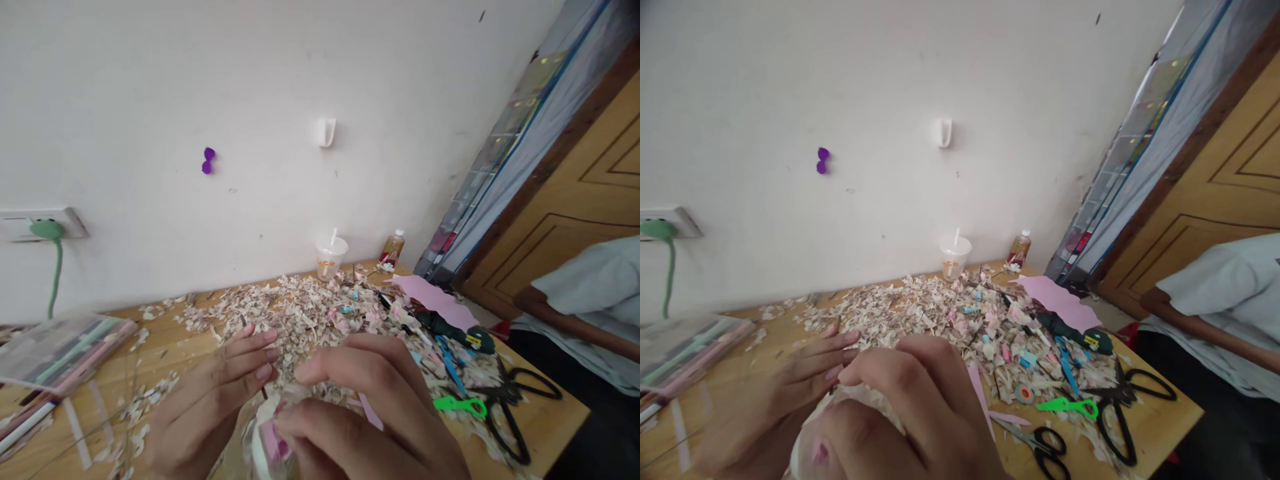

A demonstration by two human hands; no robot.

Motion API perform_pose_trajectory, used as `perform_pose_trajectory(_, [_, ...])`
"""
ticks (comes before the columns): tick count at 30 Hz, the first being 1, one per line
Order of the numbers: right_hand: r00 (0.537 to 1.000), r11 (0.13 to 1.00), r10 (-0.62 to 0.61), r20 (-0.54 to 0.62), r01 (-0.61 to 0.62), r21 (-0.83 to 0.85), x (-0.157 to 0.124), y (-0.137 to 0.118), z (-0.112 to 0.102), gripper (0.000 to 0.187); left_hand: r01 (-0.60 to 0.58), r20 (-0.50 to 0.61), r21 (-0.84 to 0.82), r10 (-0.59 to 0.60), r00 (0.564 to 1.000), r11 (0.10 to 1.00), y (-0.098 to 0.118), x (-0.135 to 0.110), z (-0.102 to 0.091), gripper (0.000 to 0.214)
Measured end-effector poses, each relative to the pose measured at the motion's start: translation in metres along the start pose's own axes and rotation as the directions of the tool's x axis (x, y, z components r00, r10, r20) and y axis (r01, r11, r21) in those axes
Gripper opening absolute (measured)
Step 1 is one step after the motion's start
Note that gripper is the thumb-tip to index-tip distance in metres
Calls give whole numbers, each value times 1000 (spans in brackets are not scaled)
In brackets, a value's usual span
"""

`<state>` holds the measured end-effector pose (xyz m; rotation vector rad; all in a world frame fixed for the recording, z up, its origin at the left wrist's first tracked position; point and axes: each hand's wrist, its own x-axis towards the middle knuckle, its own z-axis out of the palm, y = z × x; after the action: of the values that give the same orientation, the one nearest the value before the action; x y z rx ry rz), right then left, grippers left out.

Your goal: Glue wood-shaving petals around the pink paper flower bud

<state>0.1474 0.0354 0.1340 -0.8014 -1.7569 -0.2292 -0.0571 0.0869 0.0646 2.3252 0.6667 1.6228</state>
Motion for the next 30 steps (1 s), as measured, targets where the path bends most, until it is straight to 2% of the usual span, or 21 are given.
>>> perform_pose_trajectory(5, [995,998,68,69,-69,10,-1,-3,-3,17,-27,38,36,25,999,999,7,3,-4,40])
perform_pose_trajectory(7, [990,997,68,122,-72,27,-1,-2,-5,14,-23,27,49,21,999,999,8,3,-4,40])
perform_pose_trajectory(10, [988,994,72,139,-82,67,2,1,-10,15,-42,56,62,38,998,997,8,3,-4,38])
perform_pose_trajectory(15, [943,993,11,332,-50,107,14,8,-24,11,-58,54,40,56,997,998,8,4,-6,44])
perform_pose_trajectory(18, [943,993,-4,332,-35,110,15,8,-24,10,-54,63,80,49,997,995,8,5,-7,40])
perform_pose_trajectory(20, [964,992,17,264,-49,115,10,6,-18,12,-53,75,100,46,996,994,8,5,-8,41])
perform_pose_trajectory(23, [984,990,62,165,-81,113,2,3,-11,26,-76,67,89,71,995,993,9,8,-8,42])
perform_pose_trajectory(24, [983,991,65,169,-84,108,1,3,-10,26,-88,62,83,83,995,993,10,9,-8,43])
perform_pose_trajectory(28, [948,997,18,318,-39,60,5,7,-21,6,-95,76,74,89,993,993,9,9,-8,40])
perform_pose_trajectory(30, [940,1000,-11,342,3,24,8,11,-30,14,-73,72,71,68,995,995,7,8,-7,35])
